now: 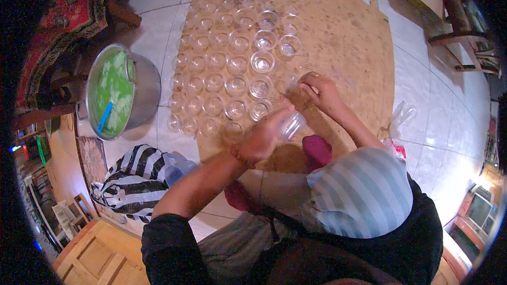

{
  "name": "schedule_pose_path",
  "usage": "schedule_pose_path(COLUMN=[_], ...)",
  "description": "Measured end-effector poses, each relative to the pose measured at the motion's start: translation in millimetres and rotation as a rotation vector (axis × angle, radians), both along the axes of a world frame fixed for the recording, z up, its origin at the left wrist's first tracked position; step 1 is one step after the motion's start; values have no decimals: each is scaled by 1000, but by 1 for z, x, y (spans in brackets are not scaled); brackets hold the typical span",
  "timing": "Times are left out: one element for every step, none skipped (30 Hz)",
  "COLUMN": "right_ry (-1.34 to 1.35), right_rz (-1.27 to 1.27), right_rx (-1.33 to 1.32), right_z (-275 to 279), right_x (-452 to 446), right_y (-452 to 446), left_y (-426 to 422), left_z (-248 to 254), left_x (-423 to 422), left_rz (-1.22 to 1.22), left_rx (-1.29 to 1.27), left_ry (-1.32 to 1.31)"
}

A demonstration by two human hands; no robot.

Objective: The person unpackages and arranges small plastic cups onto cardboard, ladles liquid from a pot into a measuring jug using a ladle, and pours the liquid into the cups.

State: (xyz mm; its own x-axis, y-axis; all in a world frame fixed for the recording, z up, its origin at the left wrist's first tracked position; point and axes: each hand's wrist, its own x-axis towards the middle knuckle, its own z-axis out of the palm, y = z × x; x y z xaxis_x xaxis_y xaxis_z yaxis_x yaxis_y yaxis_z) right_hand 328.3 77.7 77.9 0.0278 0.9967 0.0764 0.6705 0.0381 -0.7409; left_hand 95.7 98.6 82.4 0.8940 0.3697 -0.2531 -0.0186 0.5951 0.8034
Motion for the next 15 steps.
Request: schedule_pose_path(right_ry=[-70, -139, -176, -211, -246, -223, -200, -178, -189, -199, -210, -162, -113, -63, 73], right_rz=[34, 70, 70, 69, 68, 40, 11, -17, -10, -2, 5, 4, 4, 4, -29], right_rx=[-16, -31, -34, -37, -40, -70, -100, -130, -111, -93, -74, -16, 40, 97, -75], right_z=[-3, -7, -13, -19, -22, -20, -17, -15, -19, -24, -28, -22, -16, -8, 9], right_x=[-1, -3, -5, -8, -11, -15, -19, -21, -21, -19, -18, -19, -19, -19, -22], right_y=[3, 5, 7, 9, 10, 12, 13, 14, 16, 20, 21, 21, 19, 16, 11], left_y=[-3, -10, -13, -13, -13, -17, -19, -22, -22, -15, -11, -10, -9, -10, -11], left_z=[-12, -23, -21, 10, 28, 15, 2, -10, -12, 9, 23, 28, 31, 33, 29], left_x=[0, -5, -6, -7, -8, -9, -7, -10, -10, -11, -12, -13, -15, -16, -17], left_rz=[-41, -68, -94, -107, -121, -91, -61, -47, -32, -33, -34, -27, -20, -13, 0], left_rx=[86, 175, 265, 357, 450, 400, 351, 400, 450, 598, 745, 661, 575, 489, 421], left_ry=[37, 68, 99, 125, 150, 130, 109, 112, 116, 143, 171, 159, 148, 137, 141])
